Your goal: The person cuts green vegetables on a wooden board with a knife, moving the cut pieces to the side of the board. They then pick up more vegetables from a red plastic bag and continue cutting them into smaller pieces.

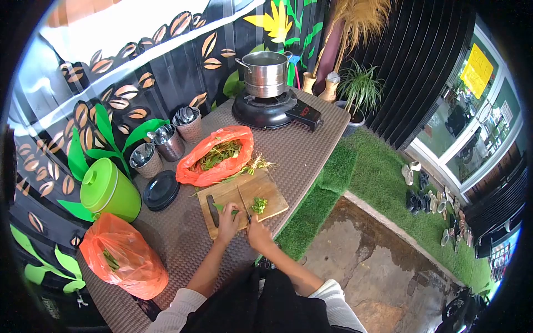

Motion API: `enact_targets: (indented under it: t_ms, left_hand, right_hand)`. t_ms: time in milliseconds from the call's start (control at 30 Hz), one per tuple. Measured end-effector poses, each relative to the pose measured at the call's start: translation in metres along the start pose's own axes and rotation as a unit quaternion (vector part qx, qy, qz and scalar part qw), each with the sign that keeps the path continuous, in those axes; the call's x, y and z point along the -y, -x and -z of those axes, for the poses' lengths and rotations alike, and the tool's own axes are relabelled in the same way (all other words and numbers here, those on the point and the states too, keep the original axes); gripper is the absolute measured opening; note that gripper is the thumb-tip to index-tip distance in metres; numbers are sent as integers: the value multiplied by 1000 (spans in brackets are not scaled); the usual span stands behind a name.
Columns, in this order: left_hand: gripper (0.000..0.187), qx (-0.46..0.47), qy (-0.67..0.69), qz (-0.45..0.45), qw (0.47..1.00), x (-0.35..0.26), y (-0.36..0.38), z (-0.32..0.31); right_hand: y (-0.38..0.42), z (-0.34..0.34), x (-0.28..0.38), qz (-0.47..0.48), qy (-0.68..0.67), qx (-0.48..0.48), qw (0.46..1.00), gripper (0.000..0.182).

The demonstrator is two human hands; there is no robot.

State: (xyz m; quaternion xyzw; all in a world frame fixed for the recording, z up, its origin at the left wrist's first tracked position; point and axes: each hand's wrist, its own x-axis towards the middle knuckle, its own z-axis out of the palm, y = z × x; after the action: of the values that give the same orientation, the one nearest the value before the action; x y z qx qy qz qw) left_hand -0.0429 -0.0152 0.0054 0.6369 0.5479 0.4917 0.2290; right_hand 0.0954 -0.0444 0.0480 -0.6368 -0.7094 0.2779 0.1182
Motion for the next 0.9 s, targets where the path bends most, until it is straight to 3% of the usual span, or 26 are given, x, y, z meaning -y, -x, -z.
enact_targets:
  t_ms: [67, 267, 367, 433, 567, 667, 733, 900]
  left_hand:
    - [19, 8, -1, -3, 1000, -6, 0, 2]
    - [20, 3, 6, 5, 1000, -5, 0, 2]
    - [24, -3, -2, -24, 1000, -5, -1, 3]
    - [23, -4, -16, -23, 1000, -5, -1, 3]
    - [23, -10, -17, -18, 1000, -5, 1, 1]
    - [23, -16, -3, 2, 1000, -2, 0, 1]
    - [21, -10, -17, -12, 1000, -3, -1, 1]
    - [17, -11, -33, -20, 999, -10, 3, 6]
  right_hand:
    - [0, -1, 2, -35, 7, 13, 999, 31]
    - [-17, 2, -8, 17, -38, 29, 999, 31]
    - [0, -1, 4, -8, -13, -2, 1000, 28]
    - [3, -1, 11, -47, 5, 37, 998, 32]
    - [-19, -5, -3, -16, -19, 42, 999, 37]
    - [-10, -3, 2, 1, -51, 21, 998, 31]
    - [4, -7, 10, -47, 1, 6, 999, 31]
    - [-2, -5, 4, -44, 18, -3, 999, 33]
